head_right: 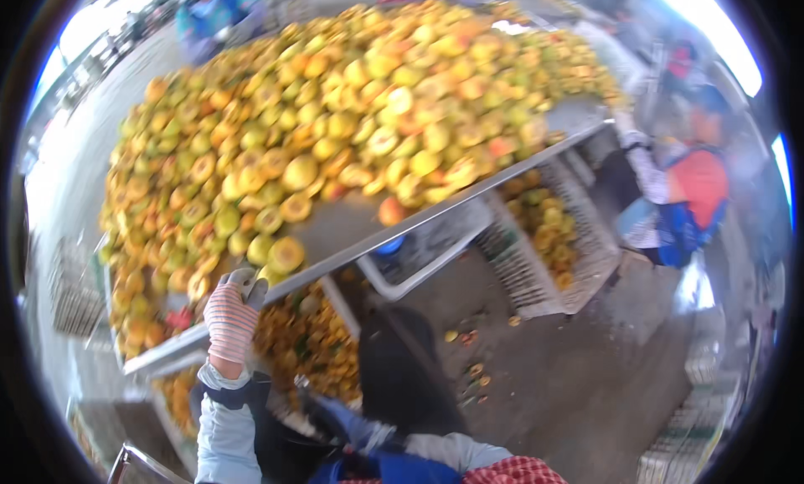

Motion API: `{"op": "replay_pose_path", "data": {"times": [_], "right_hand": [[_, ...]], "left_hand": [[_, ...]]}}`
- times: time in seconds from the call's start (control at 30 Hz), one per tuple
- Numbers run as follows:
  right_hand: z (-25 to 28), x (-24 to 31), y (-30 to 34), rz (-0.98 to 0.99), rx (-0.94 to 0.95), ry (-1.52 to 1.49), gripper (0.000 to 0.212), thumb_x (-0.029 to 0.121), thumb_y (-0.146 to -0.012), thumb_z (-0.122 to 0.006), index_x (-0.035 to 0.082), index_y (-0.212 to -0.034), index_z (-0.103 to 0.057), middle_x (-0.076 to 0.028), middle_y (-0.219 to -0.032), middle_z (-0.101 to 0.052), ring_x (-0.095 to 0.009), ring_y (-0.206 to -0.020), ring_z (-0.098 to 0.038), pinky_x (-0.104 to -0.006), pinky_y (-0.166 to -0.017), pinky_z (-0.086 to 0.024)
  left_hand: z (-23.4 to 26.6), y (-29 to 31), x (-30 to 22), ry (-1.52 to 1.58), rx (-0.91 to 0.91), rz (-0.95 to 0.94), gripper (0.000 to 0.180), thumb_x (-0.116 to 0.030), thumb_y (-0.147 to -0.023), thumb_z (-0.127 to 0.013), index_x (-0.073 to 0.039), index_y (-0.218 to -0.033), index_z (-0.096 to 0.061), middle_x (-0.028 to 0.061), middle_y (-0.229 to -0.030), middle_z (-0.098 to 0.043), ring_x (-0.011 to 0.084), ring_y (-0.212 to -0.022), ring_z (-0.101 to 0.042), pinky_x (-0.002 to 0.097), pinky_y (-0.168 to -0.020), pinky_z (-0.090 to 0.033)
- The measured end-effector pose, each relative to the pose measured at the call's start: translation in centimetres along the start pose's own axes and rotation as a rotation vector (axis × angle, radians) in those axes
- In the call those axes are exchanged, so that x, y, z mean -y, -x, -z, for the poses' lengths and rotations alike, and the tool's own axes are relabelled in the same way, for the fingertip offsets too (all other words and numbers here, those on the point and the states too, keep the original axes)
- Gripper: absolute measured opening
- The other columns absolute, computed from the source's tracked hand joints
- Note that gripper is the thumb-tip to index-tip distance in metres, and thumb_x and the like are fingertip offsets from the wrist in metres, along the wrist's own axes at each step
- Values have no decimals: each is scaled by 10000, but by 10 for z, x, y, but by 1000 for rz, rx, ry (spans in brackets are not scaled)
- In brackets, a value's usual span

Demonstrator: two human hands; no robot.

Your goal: The recorder is sitting and using a hand tool to remove the pits from peaches and placing the fruit into a crate.

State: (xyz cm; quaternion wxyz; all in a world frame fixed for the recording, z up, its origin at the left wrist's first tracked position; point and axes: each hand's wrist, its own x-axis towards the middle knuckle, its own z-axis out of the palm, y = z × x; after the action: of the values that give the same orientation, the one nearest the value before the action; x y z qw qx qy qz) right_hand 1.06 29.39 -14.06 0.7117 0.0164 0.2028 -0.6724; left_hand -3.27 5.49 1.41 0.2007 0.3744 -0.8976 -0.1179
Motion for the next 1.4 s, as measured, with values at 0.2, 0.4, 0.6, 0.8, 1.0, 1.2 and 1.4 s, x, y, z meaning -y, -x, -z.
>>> {"op": "replay_pose_path", "data": {"times": [0.2,0.4,0.6,0.8,1.0,1.2,1.4], "right_hand": [[-41,31,-17,-58,-337,-79,409,324,-964,-540,108,-1309,-501,41,-965,-567,-48,-758,-523,-204,-656,-443],[-34,32,-18,32,-333,-71,408,294,-968,-536,90,-1319,-492,28,-1009,-573,-62,-787,-538,-222,-703,-457],[-41,24,4,121,-331,-15,407,263,-973,-533,73,-1329,-484,16,-1053,-579,-77,-816,-553,-240,-751,-471],[-80,62,27,296,-407,469,335,181,-955,-518,19,-1247,-491,-27,-872,-602,-114,-661,-549,-258,-587,-455],[-74,31,20,417,-249,1337,324,243,-914,-545,-9,-1115,-516,-185,-904,-658,-361,-794,-650,-396,-660,-501],[-83,10,28,543,-244,892,324,221,-921,-546,-31,-1119,-499,-184,-902,-643,-334,-772,-644,-372,-653,-499],[-78,19,29,588,-283,1256,327,219,-920,-537,-33,-1123,-491,-188,-860,-622,-346,-734,-623,-392,-636,-479]], "left_hand": [[-62,-92,-43,-350,703,-20,615,-323,-711,-754,-113,-1226,-493,186,-1198,-577,370,-1055,-605,448,-854,-514],[-43,-64,-15,-32,396,-79,415,-195,-730,-715,-78,-1080,-524,172,-1034,-619,360,-913,-629,446,-762,-513],[-4,33,-6,516,-56,-9,519,-81,-685,-779,-17,-1121,-506,135,-976,-614,249,-855,-611,345,-800,-499],[1,113,-16,1037,262,485,288,-264,-923,-608,-1,-1038,-616,22,-868,-628,88,-801,-565,240,-712,-471],[11,168,0,1255,169,743,499,-483,-968,-462,-19,-1061,-619,49,-904,-651,121,-805,-600,254,-760,-472],[13,184,-11,1291,68,757,426,-416,-994,-437,-32,-1099,-589,80,-958,-640,136,-870,-603,271,-792,-484],[5,190,-22,1148,-58,604,472,-479,-974,-454,-40,-1079,-593,57,-962,-621,129,-893,-574,282,-832,-465]]}}
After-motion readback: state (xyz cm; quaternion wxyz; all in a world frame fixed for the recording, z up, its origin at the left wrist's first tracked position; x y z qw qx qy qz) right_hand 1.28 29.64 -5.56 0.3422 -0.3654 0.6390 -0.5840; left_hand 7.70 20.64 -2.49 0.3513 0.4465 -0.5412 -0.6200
